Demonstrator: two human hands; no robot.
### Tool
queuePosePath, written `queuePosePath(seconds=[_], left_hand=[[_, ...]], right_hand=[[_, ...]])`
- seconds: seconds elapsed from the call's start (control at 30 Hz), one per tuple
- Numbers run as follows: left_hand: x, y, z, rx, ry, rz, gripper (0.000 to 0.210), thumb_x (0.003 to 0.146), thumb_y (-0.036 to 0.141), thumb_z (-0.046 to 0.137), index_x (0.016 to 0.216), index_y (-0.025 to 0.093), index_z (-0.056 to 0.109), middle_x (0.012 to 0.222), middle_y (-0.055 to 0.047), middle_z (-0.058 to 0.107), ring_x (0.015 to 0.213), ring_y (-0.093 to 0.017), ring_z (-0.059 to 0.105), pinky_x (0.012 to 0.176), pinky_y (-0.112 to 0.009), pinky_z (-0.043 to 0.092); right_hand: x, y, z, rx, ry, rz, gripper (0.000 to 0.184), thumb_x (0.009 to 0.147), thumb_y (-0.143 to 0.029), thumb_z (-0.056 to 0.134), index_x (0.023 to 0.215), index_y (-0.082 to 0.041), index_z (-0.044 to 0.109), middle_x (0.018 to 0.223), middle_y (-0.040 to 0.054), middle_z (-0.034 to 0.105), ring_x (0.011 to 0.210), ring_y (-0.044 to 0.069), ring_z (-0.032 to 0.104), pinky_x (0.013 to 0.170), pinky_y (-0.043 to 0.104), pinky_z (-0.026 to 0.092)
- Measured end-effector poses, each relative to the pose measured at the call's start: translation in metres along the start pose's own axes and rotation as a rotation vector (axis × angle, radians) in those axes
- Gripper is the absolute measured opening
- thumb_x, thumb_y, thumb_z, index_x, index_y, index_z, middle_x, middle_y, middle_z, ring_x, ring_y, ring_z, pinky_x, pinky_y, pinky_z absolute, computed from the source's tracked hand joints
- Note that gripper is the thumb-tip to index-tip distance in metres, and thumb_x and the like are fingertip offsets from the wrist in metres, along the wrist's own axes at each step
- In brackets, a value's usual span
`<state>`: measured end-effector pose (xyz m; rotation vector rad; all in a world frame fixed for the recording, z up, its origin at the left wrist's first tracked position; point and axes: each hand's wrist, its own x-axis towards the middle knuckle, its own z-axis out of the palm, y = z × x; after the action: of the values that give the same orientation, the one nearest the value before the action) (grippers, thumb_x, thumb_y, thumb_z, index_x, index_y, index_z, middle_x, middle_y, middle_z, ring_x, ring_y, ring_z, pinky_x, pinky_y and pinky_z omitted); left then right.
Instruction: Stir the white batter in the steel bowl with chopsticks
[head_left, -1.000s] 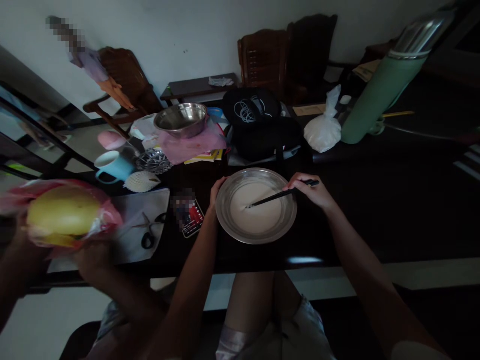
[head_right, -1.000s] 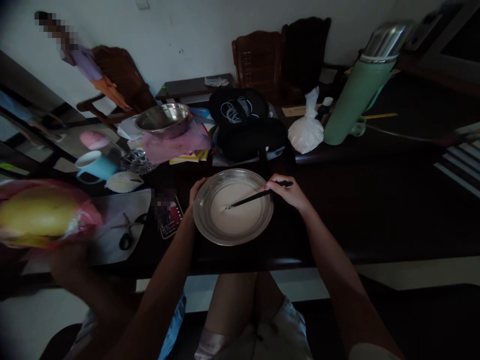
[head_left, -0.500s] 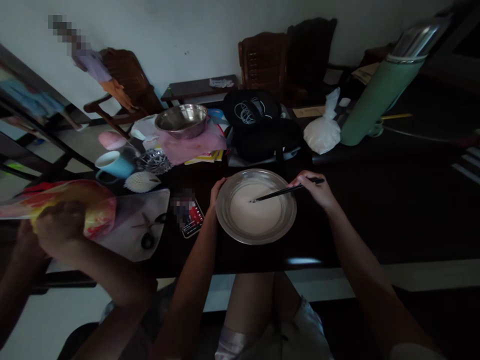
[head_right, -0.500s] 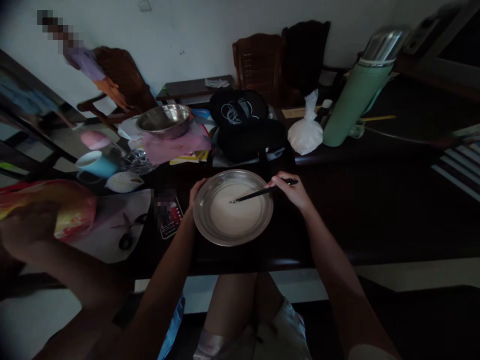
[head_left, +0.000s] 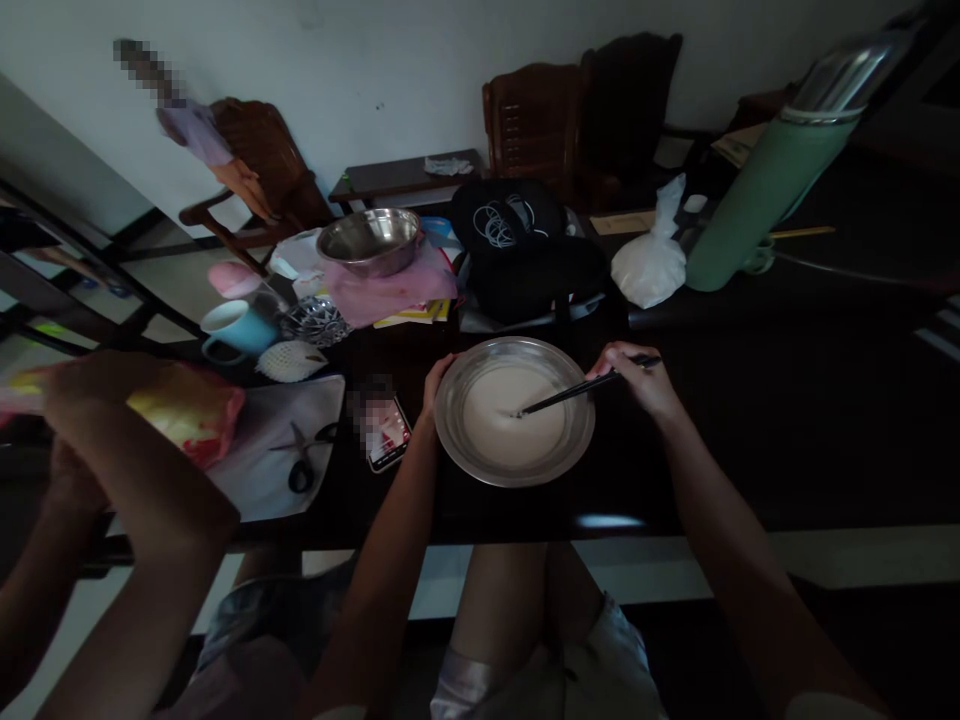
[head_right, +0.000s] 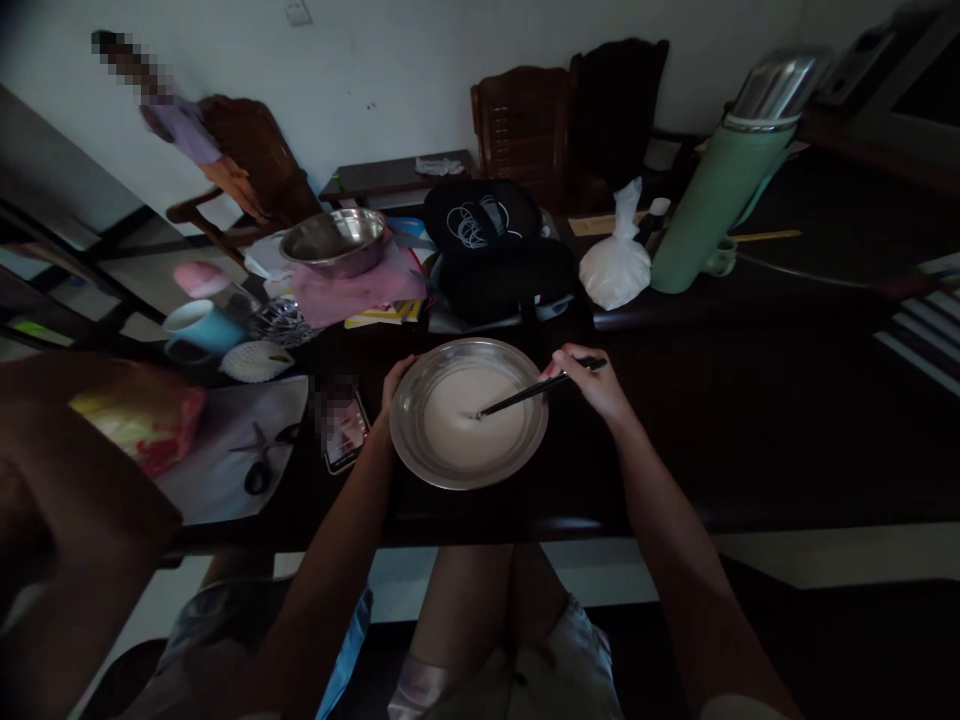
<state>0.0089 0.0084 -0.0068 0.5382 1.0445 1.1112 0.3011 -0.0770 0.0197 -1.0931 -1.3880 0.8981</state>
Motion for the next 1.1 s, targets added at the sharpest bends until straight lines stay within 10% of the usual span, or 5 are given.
queuePosePath(seconds=[0.5,1.1], left_hand=[[0.0037,-0.0016,-0.0034,-0.028,-0.05,-0.015,0.018,0.079,0.027,0.06,0.07,0.017,0.072,0.064,0.0,0.071,0.062,-0.016,0.065,0.071,-0.027,0.051],[0.0038,-0.0027,-0.0012,-0.034,-0.012,-0.01,0.021,0.081,0.025,0.056,0.07,0.017,0.073,0.063,-0.001,0.071,0.069,-0.018,0.068,0.074,-0.03,0.052]], right_hand=[[-0.0001,-0.004,0.0051,-0.005,-0.108,-0.003,0.038,0.082,-0.056,0.066,0.066,-0.022,0.069,0.071,0.0037,0.075,0.072,0.02,0.071,0.072,0.033,0.054],[0.0015,0.0027,-0.0018,-0.001,0.057,0.007,0.038,0.083,-0.054,0.066,0.064,-0.022,0.068,0.066,0.0025,0.073,0.067,0.019,0.07,0.072,0.033,0.053]])
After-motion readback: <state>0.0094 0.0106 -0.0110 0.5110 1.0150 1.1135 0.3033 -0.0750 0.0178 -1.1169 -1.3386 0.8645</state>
